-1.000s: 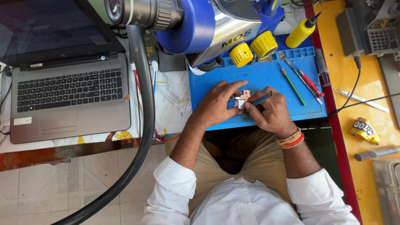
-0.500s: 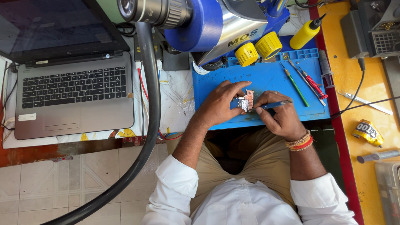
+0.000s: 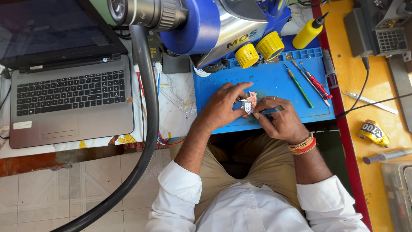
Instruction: The person applies flux to a small circuit board, then uses a hot air rework station to heat the board while holding it with tweezers. The person places the board on the workbench and later picks up a disassembled mobile phone, placing it on the workbench.
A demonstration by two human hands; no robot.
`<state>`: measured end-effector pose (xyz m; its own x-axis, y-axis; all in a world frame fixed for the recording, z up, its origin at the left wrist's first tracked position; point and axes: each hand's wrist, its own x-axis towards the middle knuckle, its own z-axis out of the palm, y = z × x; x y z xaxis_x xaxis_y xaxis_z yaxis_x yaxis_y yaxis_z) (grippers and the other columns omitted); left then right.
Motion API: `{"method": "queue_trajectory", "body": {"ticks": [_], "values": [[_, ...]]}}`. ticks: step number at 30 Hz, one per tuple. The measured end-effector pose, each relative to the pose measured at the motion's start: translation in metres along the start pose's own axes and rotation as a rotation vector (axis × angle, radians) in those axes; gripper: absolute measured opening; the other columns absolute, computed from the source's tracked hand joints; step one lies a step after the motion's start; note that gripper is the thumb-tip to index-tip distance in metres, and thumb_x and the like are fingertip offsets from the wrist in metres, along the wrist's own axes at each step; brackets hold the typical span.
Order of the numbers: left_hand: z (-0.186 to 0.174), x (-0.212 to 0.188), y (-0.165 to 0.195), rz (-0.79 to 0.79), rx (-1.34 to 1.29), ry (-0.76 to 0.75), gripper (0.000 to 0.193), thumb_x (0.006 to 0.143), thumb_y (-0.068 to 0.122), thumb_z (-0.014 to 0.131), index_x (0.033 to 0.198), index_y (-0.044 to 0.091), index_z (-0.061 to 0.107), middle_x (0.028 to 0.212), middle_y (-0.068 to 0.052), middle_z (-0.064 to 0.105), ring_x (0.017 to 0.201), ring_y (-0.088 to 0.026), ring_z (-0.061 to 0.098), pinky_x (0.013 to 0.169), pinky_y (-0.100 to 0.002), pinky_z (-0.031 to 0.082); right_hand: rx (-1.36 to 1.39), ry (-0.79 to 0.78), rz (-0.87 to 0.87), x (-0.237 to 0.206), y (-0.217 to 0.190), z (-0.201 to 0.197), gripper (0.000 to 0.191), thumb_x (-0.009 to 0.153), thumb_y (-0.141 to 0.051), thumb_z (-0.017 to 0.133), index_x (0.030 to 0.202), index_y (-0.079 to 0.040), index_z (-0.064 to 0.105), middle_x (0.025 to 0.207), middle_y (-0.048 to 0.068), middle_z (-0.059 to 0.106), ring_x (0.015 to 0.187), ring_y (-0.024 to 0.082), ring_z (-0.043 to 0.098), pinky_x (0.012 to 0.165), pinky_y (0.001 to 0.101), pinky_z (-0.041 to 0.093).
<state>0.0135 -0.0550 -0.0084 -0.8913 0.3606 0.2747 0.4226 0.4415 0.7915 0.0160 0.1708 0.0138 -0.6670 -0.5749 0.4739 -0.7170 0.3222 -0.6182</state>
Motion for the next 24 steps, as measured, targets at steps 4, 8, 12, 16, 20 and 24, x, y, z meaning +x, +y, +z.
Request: {"method": "queue_trajectory", "body": {"ticks": [4,8,12,16,20,24], "values": [[-0.001,0.001,0.0,0.031,0.04,-0.004,0.084,0.067,0.009,0.092,0.142,0.011,0.053,0.106,-0.004,0.076,0.109,-0.026,0.066,0.098,-0.039,0.052,0.011,-0.012,0.06,0.0,0.001,0.001,0.008,0.087,-0.004,0.075,0.091,-0.002,0.068,0.089,0.012,0.071,0.082,0.032,0.071,0.072,0.0401,0.056],[-0.007,0.0,0.0,0.04,0.047,-0.026,0.086,0.064,0.011,0.094,0.141,0.01,0.053,0.11,-0.005,0.076,0.113,-0.028,0.064,0.099,-0.04,0.05,0.045,0.009,0.174,0.002,-0.004,0.0,0.008,0.09,-0.006,0.075,0.091,-0.002,0.068,0.086,0.012,0.072,0.076,0.03,0.071,0.068,0.0385,0.055],[-0.012,-0.004,0.001,-0.004,-0.004,-0.072,0.085,0.067,0.006,0.091,0.143,0.011,0.053,0.118,-0.007,0.075,0.115,-0.028,0.065,0.101,-0.041,0.05,0.033,0.068,0.158,0.011,-0.004,0.004,0.011,0.091,-0.009,0.076,0.092,-0.002,0.068,0.086,0.011,0.073,0.074,0.029,0.072,0.066,0.0379,0.054],[-0.012,-0.003,0.002,-0.09,-0.055,-0.091,0.084,0.069,0.004,0.089,0.145,0.012,0.052,0.119,-0.008,0.073,0.114,-0.026,0.068,0.1,-0.039,0.054,-0.128,0.057,0.093,0.023,-0.001,0.014,0.011,0.09,-0.011,0.078,0.089,-0.002,0.07,0.091,0.013,0.074,0.076,0.034,0.069,0.067,0.042,0.052],[-0.014,-0.001,0.0,-0.061,-0.055,-0.075,0.085,0.07,0.004,0.089,0.145,0.011,0.05,0.118,-0.009,0.075,0.116,-0.028,0.067,0.101,-0.04,0.053,-0.136,0.045,0.062,0.024,0.001,0.019,0.012,0.089,-0.013,0.078,0.088,-0.004,0.072,0.093,0.013,0.074,0.079,0.034,0.069,0.069,0.0429,0.053],[-0.014,0.0,-0.002,-0.071,-0.025,-0.093,0.087,0.068,0.004,0.09,0.145,0.011,0.05,0.116,-0.009,0.075,0.117,-0.029,0.065,0.102,-0.042,0.051,-0.146,0.036,0.113,0.024,0.001,0.02,0.013,0.089,-0.012,0.079,0.088,-0.001,0.072,0.089,0.013,0.073,0.076,0.035,0.067,0.067,0.0445,0.051]]}}
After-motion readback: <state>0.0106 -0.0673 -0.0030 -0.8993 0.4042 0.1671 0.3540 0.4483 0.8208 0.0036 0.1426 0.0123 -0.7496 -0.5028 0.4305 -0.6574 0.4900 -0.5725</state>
